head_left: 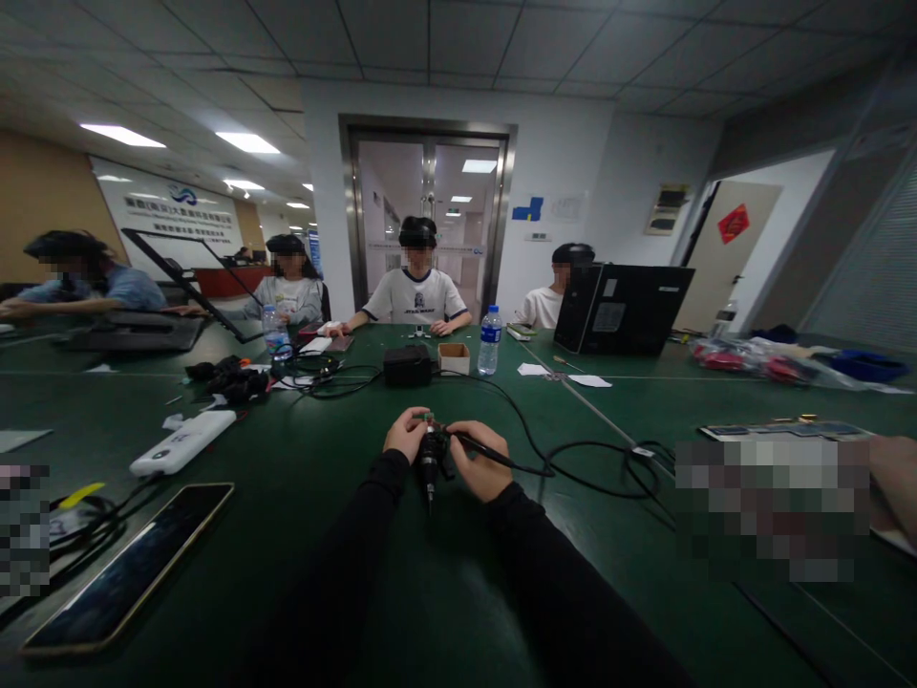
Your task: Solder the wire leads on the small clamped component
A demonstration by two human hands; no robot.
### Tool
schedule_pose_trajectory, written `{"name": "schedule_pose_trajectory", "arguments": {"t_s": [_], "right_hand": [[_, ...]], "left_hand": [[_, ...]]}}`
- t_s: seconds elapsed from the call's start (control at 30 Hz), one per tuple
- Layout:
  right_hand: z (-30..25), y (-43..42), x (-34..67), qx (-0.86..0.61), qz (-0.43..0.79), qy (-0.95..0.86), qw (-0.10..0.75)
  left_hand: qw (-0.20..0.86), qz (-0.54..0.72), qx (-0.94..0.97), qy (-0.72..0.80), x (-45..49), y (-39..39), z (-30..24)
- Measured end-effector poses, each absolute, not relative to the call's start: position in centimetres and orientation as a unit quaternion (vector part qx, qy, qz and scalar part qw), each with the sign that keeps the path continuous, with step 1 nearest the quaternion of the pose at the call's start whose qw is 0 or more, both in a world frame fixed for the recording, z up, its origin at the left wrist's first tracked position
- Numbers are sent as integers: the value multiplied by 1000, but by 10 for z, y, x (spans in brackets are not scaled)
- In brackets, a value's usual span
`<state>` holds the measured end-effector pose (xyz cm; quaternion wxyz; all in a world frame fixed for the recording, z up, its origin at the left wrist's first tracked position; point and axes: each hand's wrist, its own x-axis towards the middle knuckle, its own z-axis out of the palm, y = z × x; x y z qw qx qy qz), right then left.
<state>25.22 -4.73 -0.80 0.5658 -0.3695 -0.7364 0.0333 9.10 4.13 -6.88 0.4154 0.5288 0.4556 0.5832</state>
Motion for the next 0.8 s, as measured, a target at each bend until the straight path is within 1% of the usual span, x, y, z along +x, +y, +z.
{"name": "schedule_pose_trajectory", "arguments": {"t_s": [0.33, 0.8], "right_hand": [[-6, -47, 253, -372, 40, -736, 565], [-8, -46, 255, -392, 16, -723, 569]], "left_hand": [[414, 582, 526, 462, 91, 39, -67], [403, 587, 524, 467, 91, 42, -69]]}}
